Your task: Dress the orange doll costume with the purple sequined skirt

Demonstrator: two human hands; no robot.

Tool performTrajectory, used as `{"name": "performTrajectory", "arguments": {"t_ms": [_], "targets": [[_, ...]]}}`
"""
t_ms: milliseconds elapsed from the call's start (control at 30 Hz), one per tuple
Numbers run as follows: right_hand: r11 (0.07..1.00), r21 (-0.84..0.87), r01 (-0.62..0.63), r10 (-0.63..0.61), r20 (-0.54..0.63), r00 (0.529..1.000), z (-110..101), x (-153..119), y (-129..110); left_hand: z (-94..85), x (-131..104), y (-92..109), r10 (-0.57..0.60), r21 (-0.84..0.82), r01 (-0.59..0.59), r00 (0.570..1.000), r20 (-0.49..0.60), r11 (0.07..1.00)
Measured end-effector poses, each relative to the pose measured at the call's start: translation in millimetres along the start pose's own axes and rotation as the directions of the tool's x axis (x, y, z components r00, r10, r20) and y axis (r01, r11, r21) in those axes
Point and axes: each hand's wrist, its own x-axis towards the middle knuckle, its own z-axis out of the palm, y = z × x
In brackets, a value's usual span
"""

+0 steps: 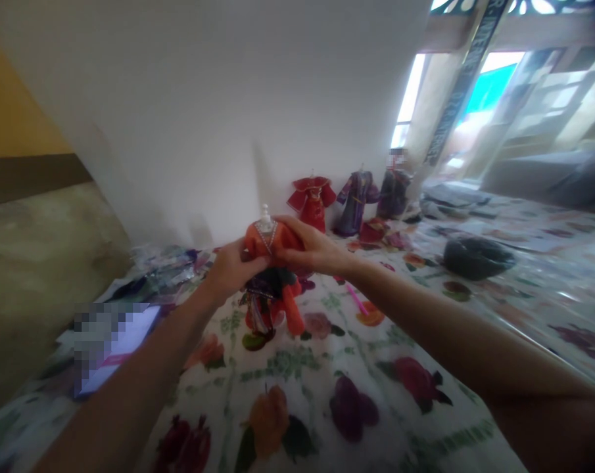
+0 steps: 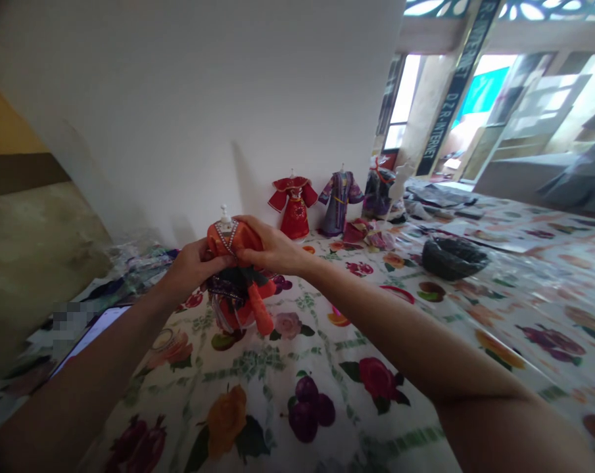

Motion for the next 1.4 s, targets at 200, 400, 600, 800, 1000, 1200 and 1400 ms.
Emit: {"name": "performTrajectory", "arguments": {"t_ms": [200,400,600,800,1000,1200,1400], "targets": [[0.980,-0.153,0.127,-0.161,-0.233,0.959,2.3,-15.0,-6.7,0.7,2.2,-6.1,0.004,-0.057,-0.004,1.000,0.004,0.998],[0.996,-0.032,0.079,-0.085,-0.249,0.965,33.4,-53.3,-24.8,0.8,-0.1,-0.6,0.030,-0.106,-0.026,0.999,0.038,0.994],[0.993,0.013,-0.116,0.116,-0.007,0.993,62.3,-56.2,-20.9,-1.4,-1.4,3.5,0.011,0.090,-0.009,1.000,-0.023,0.996],[0.986,0.099,-0.135,0.136,0.000,0.991,67.9,-50.2,-17.6,-1.9,0.4,3.9,0.020,0.110,-0.019,1.000,-0.013,0.994],[0.961,0.168,-0.219,0.214,0.045,0.976,62.8,-47.2,-9.4,-1.3,0.1,10.5,0.007,0.125,-0.009,1.000,0.016,0.992],[0.945,0.240,-0.224,0.234,-0.013,0.972,71.1,-52.2,-6.1,-1.9,-0.1,11.2,-0.009,0.129,0.005,0.999,0.035,0.992],[0.931,0.313,-0.185,0.190,0.015,0.982,80.8,-45.0,-10.6,-3.6,1.4,10.1,-0.022,0.156,0.015,0.999,0.038,0.988]]}}
